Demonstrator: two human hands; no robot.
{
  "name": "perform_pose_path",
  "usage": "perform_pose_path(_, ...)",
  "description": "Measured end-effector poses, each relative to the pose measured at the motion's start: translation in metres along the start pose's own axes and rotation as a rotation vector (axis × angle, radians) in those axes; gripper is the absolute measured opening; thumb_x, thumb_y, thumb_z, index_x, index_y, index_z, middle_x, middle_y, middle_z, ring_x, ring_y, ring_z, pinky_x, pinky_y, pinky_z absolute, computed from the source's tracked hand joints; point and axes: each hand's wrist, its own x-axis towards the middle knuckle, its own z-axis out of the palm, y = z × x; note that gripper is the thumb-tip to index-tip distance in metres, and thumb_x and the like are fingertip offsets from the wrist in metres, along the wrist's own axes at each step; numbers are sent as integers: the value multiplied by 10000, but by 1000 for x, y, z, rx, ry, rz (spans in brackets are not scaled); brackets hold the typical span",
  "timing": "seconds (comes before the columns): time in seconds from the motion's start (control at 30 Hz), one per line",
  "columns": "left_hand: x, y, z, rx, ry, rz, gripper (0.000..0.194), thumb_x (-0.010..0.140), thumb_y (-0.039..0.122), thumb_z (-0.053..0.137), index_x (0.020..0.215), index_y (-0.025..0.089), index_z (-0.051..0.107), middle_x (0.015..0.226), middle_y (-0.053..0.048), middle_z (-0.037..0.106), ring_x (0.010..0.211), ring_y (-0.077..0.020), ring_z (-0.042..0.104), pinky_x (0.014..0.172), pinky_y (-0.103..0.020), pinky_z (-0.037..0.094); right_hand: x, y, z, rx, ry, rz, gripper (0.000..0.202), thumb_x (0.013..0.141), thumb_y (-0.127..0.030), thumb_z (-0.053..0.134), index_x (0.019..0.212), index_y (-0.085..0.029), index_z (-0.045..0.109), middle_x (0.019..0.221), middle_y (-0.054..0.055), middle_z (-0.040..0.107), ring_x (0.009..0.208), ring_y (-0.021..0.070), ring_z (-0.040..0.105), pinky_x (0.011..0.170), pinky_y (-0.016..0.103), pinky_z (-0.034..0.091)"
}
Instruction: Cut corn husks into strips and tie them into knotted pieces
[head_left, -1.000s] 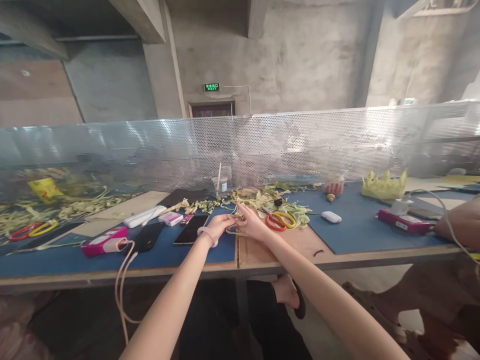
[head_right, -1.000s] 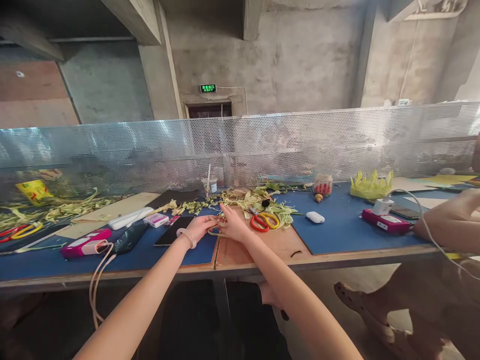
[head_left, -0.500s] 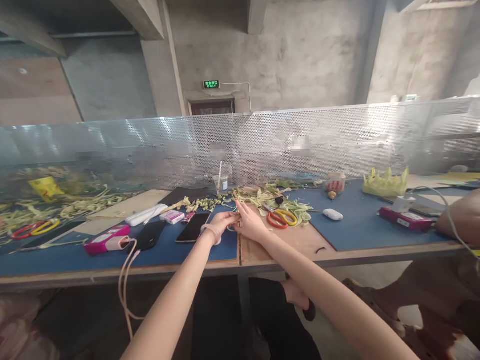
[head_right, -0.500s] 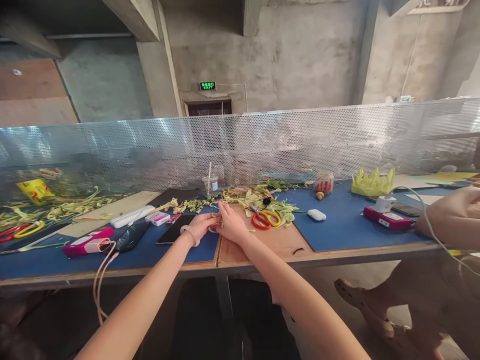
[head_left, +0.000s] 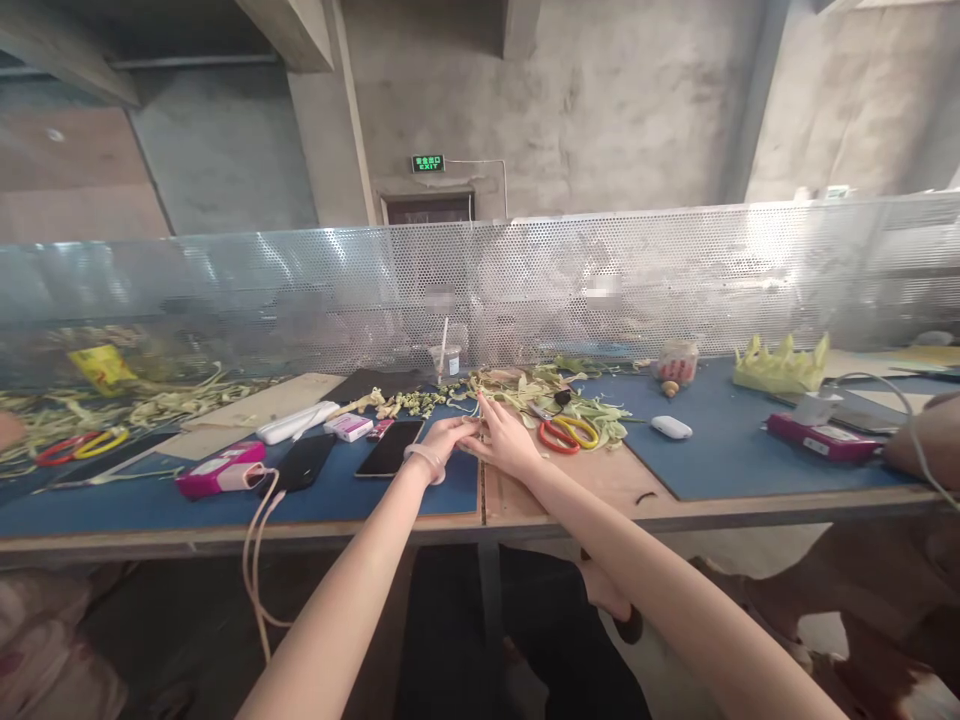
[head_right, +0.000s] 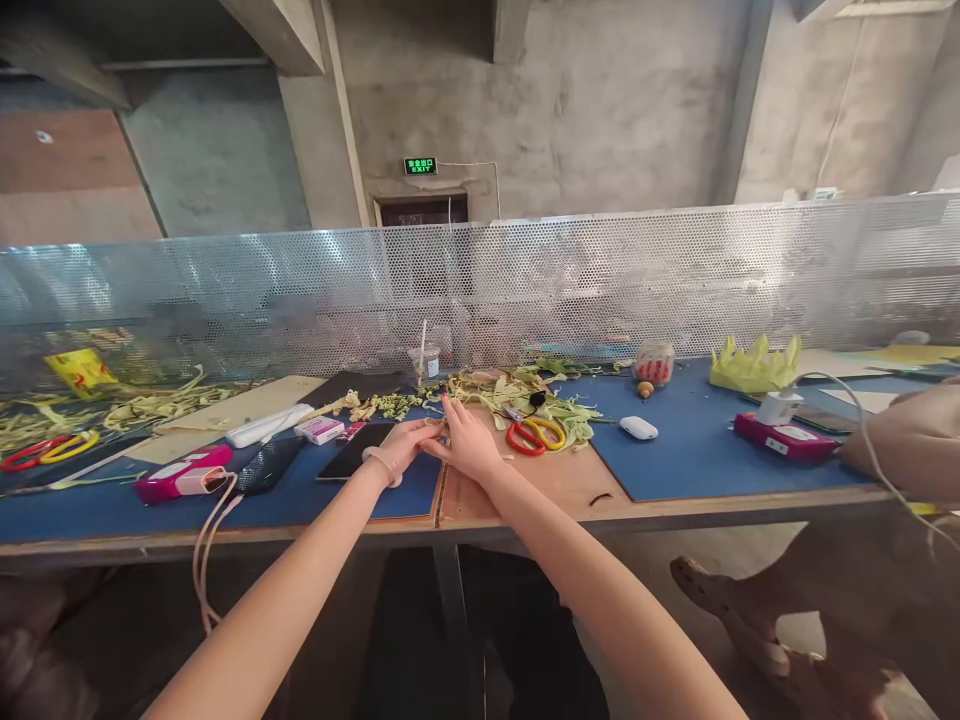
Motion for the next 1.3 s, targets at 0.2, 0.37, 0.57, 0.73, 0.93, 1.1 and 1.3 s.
perform_pose_path(0.2,-2,1,0,39,-13,-8,292,621,328,669,850,149,701,850,-75,679,773,-177,575,593,-249,339,-2,0,1,-19,-74,-81,831,755,-327,525,1422,-110,80,1341,178,358,1188,285,389,925,400,389)
perform_pose_path(0.37,-3,2,-1,85,3,-6,315,622,344,660,864,146,697,864,-78,675,783,-175,563,583,-245,322,-3,0,-1,-13,-74,-105,783,749,-169,430,1427,-126,41,1367,163,330,1194,266,381,940,396,374)
perform_pose_path(0.57,-5,3,0,125,22,29,312,648,384,636,857,160,692,874,-60,672,772,-168,554,599,-249,331,-3,3,-2,-10,-81,-91,708,816,-259,423,1422,-109,88,1346,182,355,1192,273,387,931,413,378)
perform_pose_path(0.73,-3,0,1,119,14,44,291,633,371,652,817,150,695,815,-62,672,760,-183,568,656,-273,380,-3,3,-1,-2,-81,-114,721,812,-256,440,1424,-123,83,1357,171,344,1199,267,382,934,401,381)
perform_pose_path(0.93,-2,1,2,49,-35,37,263,619,332,671,803,145,694,810,-60,676,779,-186,584,731,-296,408,-3,3,0,-2,-70,-88,742,815,-326,481,1423,-123,107,1334,169,376,1174,275,407,936,395,380)
perform_pose_path(1.1,-2,3,2,15,-26,18,292,606,325,682,836,146,693,820,-65,675,772,-183,583,737,-294,412,-2,2,-3,106,-59,-37,746,805,-446,508,1414,-169,179,1316,143,409,1145,257,447,891,363,415)
perform_pose_path(1.3,-2,4,-2,165,94,-9,318,611,376,657,841,159,693,770,-47,653,703,-163,541,589,-247,347,-1,10,-7,325,56,94,441,853,-425,432,1211,-187,532,1110,92,587,960,194,560,819,294,428)
